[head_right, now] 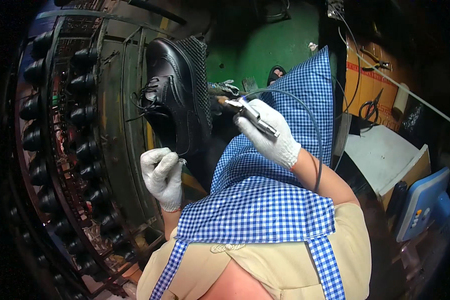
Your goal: The person picks up black leather shoes from a metal rack and uses a handheld spray gun to apply a coating to the shoe's surface. They rotate the shoe to cover different angles and return it to the rack after finishing.
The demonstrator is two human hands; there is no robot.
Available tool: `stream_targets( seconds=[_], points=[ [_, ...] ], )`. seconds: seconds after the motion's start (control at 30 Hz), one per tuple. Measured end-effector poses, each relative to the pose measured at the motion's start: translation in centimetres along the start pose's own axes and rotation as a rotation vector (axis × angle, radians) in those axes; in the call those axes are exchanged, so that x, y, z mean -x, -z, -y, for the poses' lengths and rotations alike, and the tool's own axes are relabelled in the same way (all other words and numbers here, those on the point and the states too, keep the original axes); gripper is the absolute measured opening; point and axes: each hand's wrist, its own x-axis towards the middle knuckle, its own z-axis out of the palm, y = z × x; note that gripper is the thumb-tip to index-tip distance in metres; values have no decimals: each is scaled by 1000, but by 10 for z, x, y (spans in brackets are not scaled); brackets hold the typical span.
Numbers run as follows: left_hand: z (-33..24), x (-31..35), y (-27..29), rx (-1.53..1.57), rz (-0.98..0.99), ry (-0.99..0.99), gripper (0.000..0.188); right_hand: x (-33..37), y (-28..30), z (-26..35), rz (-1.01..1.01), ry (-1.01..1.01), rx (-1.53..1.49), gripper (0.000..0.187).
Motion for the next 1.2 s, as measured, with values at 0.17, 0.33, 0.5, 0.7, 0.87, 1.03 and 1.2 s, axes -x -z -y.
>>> stream_targets(
  seconds=[0.17,0.33,0.5,0.7,0.87,1.03,1.2],
  points=[
    [-2,-5,-1,-35,2,-26,44,-4,-4,11,84,106,-43,18],
    [-1,-2,1,-46,15,-19,45,-13,-11,8,59,100,-54,20],
    [-1,-3,3,-71,30,-15,45,-20,-14,12,63,72,-25,22],
    [-5,-13,11,-106,119,-73,47,-17,-14,18,42,151,84,20],
    [-14,-29,21,-120,262,-165,49,-1,-2,18,129,109,94,19],
    [-25,-63,21,-213,450,-357,41,22,20,24,190,131,158,19],
    [-45,-103,7,-271,551,-446,40,45,26,21,105,121,141,18]
  ],
)
